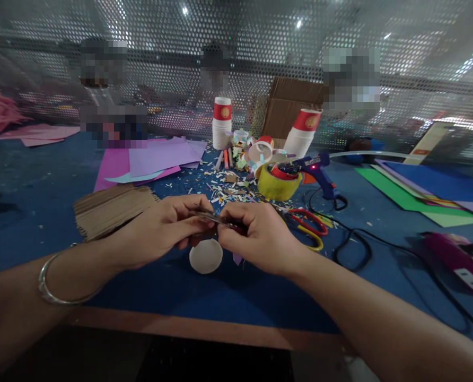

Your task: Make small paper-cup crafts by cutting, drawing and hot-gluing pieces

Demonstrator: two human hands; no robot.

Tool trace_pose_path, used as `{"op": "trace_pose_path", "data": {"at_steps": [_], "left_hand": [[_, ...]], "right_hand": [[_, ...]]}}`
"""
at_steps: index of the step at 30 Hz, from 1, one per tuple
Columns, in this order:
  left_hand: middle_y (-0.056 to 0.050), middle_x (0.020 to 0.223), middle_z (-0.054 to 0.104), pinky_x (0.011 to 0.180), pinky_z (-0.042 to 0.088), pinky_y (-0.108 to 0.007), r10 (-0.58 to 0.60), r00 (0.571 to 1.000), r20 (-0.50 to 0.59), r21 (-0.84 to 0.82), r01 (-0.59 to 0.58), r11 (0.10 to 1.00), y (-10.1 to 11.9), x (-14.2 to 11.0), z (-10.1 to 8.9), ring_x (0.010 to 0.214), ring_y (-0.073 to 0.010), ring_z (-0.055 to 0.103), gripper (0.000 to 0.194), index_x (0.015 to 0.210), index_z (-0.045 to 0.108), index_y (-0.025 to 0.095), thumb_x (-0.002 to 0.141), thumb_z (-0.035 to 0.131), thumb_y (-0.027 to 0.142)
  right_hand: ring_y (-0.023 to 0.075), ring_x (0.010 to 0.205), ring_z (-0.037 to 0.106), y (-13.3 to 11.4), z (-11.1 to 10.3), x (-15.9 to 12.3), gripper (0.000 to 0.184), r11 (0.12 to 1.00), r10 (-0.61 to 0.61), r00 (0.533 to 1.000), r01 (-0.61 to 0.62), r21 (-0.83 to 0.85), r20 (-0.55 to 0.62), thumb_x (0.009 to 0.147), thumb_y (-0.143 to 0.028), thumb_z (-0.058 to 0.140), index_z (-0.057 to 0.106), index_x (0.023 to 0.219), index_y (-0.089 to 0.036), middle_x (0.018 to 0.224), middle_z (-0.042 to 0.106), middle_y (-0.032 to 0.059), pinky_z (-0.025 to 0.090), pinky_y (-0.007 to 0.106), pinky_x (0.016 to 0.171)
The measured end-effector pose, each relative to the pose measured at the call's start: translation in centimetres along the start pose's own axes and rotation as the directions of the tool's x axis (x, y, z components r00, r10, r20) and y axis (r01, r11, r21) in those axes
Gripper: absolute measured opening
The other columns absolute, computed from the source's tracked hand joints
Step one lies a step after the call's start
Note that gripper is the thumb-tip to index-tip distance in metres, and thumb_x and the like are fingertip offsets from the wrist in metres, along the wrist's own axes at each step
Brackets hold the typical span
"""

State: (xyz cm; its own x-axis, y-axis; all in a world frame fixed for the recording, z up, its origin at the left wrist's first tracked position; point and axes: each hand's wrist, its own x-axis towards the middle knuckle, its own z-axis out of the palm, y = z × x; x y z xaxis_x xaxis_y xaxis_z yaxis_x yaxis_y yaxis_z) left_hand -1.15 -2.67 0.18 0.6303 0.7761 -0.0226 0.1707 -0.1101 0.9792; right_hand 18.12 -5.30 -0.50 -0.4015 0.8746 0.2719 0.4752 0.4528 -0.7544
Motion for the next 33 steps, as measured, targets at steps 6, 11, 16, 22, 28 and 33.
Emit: {"op": "trace_pose_path", "data": {"at_steps": [6,11,16,22,28,33], "left_hand": [[0.007,0.06,0.047,0.052,0.028,-0.02,-0.02,0.999,-0.046,-0.08,0.016,0.997,-0.2,-0.2,0.8,0.055,-0.0064,0.038,0.016,0.076,0.055,0.017,0.082,0.067,0.025],[0.008,0.058,0.043,0.051,0.023,-0.022,-0.121,0.992,-0.046,-0.259,0.106,0.96,-0.3,-0.3,1.2,0.053,-0.0057,0.032,0.026,0.07,0.051,0.017,0.072,0.075,0.027],[0.007,0.06,0.045,0.054,0.025,-0.022,-0.127,0.991,-0.03,-0.233,0.116,0.965,-0.4,-0.2,0.7,0.056,-0.0071,0.036,0.024,0.069,0.053,0.017,0.07,0.076,0.026],[0.006,0.065,0.05,0.059,0.031,-0.023,-0.028,1.0,-0.008,-0.051,0.028,0.998,-0.6,0.1,0.1,0.061,-0.0085,0.043,0.018,0.075,0.055,0.016,0.079,0.069,0.027],[0.005,0.068,0.052,0.058,0.034,-0.023,0.067,0.997,-0.031,0.044,-0.066,0.997,-0.5,0.2,0.3,0.063,-0.0091,0.044,0.016,0.082,0.058,0.016,0.087,0.062,0.031],[0.006,0.063,0.049,0.053,0.031,-0.022,0.053,0.998,-0.032,0.051,-0.051,0.997,-0.6,0.1,0.4,0.056,-0.0076,0.04,0.013,0.078,0.057,0.017,0.085,0.062,0.026]], "right_hand": [[0.0081,0.053,0.034,0.0,0.2,-0.3,0.016,1.0,-0.009,0.999,0.009,-0.009,-0.03,0.075,-0.017,0.051,0.047,0.06,-0.019,0.055,0.038,-0.0058,0.026,0.024,0.05],[0.0065,0.05,0.033,-0.6,0.4,-0.5,0.014,0.999,-0.015,1.0,0.015,0.032,0.007,0.072,-0.014,0.052,0.051,0.058,-0.019,0.053,0.039,-0.0067,0.025,0.023,0.047],[0.0069,0.05,0.037,-0.6,0.2,-0.5,0.013,0.999,-0.021,0.999,0.02,0.038,0.035,0.074,-0.015,0.052,0.055,0.062,-0.019,0.055,0.044,-0.006,0.028,0.022,0.047],[0.0086,0.054,0.039,-0.1,0.0,-0.3,0.014,1.0,-0.001,1.0,0.001,-0.012,0.004,0.079,-0.019,0.053,0.056,0.065,-0.019,0.056,0.045,-0.0048,0.03,0.024,0.05],[0.0081,0.053,0.037,0.2,0.1,-0.1,0.016,0.999,-0.026,0.999,0.025,-0.032,-0.025,0.079,-0.019,0.052,0.054,0.064,-0.018,0.056,0.042,-0.0055,0.029,0.023,0.05],[0.0085,0.053,0.04,0.1,0.2,-0.3,0.014,0.999,-0.004,1.0,0.004,-0.033,-0.004,0.077,-0.019,0.052,0.056,0.064,-0.018,0.056,0.045,-0.005,0.03,0.024,0.05]]}}
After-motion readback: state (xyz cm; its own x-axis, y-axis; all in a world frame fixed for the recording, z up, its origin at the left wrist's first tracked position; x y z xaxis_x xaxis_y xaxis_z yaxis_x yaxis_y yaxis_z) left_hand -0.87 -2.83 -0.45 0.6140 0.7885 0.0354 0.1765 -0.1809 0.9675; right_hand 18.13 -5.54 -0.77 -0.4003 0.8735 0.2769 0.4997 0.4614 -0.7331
